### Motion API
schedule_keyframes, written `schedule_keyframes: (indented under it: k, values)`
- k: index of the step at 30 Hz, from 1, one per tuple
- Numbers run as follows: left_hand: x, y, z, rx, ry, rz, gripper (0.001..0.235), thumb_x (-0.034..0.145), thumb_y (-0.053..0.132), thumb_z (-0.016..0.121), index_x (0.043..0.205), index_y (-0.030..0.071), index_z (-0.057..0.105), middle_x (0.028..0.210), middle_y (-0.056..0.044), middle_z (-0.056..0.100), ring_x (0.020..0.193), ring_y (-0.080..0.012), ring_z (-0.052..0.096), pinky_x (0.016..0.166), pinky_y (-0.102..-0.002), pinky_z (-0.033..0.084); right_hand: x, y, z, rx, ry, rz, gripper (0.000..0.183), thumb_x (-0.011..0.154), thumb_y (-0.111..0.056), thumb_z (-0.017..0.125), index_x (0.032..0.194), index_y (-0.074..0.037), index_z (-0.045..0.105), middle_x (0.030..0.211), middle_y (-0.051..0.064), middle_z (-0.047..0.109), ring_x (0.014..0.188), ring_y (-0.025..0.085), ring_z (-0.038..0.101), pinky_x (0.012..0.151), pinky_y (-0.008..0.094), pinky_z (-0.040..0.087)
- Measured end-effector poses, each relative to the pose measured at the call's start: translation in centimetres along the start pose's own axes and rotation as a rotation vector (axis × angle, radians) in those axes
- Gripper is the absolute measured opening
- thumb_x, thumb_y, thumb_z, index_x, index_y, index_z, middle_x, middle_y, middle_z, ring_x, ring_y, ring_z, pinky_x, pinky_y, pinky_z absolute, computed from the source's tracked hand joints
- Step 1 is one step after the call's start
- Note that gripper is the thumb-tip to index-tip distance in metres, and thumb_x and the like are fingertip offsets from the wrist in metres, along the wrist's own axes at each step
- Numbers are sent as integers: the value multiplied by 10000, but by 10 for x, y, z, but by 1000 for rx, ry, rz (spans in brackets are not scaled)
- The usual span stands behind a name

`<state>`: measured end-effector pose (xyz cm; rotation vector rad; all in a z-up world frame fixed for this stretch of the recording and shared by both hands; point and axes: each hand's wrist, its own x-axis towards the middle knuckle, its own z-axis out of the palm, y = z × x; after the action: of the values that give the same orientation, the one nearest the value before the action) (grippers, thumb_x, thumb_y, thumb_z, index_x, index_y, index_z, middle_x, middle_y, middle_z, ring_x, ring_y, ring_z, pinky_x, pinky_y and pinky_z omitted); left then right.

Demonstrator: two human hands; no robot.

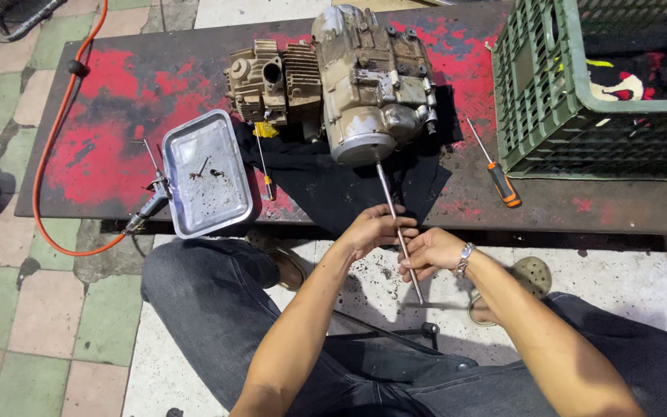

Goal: The person sits on the floor and uses a screwdriver to loosen and remove bolts from a motorcycle engine block. They then use a T-handle wrench to turn the crankshaft. The person places removed bolts into a metal tray and continues to manipulate the engine components.

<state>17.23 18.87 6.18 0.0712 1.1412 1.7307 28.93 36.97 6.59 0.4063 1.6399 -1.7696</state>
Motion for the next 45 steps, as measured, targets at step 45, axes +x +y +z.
schedule_keyframes:
  k: [45]
  values:
    - [80, 25, -39, -323, 223, 263, 282, 990, 97, 447, 1191, -44, 585, 1237, -210, 689, 1113, -316, 677, 979, -474, 568, 22, 11, 16, 31, -28, -1, 226, 969, -256, 643, 956, -35, 682, 800, 113, 766, 541, 159, 702, 481, 276, 518]
